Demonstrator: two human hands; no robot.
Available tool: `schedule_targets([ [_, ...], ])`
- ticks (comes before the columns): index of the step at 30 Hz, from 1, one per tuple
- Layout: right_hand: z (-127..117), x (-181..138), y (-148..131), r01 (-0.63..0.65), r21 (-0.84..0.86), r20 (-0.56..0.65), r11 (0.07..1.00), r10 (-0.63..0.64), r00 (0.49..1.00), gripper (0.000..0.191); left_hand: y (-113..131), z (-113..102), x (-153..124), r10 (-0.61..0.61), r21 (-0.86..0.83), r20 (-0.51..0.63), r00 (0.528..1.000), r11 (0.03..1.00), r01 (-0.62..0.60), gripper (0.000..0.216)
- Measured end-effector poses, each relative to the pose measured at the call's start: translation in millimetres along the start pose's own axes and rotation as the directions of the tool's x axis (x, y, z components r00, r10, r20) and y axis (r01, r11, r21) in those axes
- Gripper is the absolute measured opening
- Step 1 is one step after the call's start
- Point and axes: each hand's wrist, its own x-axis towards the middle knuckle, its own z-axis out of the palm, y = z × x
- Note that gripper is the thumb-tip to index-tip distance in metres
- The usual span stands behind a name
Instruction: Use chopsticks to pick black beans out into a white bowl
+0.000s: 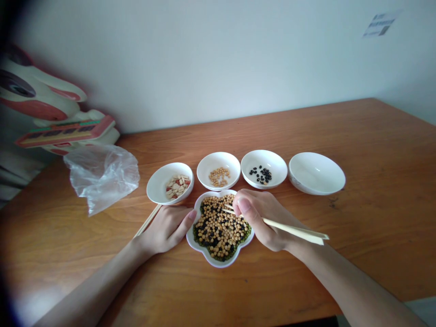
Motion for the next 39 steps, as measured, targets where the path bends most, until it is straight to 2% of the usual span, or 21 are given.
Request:
schedule_targets([
  [8, 0, -2, 5, 0.008, 0.019, 0.019, 1.000, -0.009, 1.000, 0.056, 1, 0, 0, 0.000, 0.004, 0.009, 1.000, 1.000, 0.000, 0.045],
  [16, 2, -2, 6, 0.015, 0.078, -0.052, 0.997, -0.011, 0.999, 0.047, 0, 0, 0, -0.003, -0.011, 0.006, 1.000, 1.000, 0.003, 0.045],
  [22, 1, -4, 11, 0.006, 0.103, -0.100, 0.995, 0.004, 0.995, 0.048, 0, 0, 0, 0.002, -0.016, -0.004, 1.000, 1.000, -0.002, 0.045],
  [26, -4, -6, 9, -0.006, 0.202, -0.159, 0.979, 0.039, 0.986, 0.057, 0, 0, 0, 0.010, 0.001, -0.014, 1.000, 1.000, -0.010, 0.045],
  [29, -9, -6, 4, 0.074, 0.301, -0.319, 0.951, 0.028, 0.947, 0.067, -1, 0, 0, 0.012, 0.005, -0.007, 1.000, 1.000, -0.012, 0.045],
  [32, -7, -1, 4, 0.197, 0.342, -0.533, 0.919, 0.017, 0.846, 0.067, -1, 0, 0, 0.008, -0.006, -0.003, 1.000, 1.000, -0.008, 0.045],
  [34, -2, 4, 10, 0.213, 0.330, -0.612, 0.920, 0.037, 0.790, 0.064, 0, 0, 0, 0.014, -0.009, -0.006, 1.000, 1.000, -0.014, 0.045],
  [37, 5, 8, 21, 0.074, 0.284, -0.573, 0.956, 0.107, 0.813, 0.066, 1, 0, 0, 0.022, -0.002, -0.011, 1.000, 1.000, -0.022, 0.046],
  [39, 7, 8, 25, 0.031, 0.252, -0.545, 0.967, 0.115, 0.831, 0.069, 2, 0, 0, 0.017, -0.006, -0.008, 1.000, 1.000, -0.017, 0.046],
])
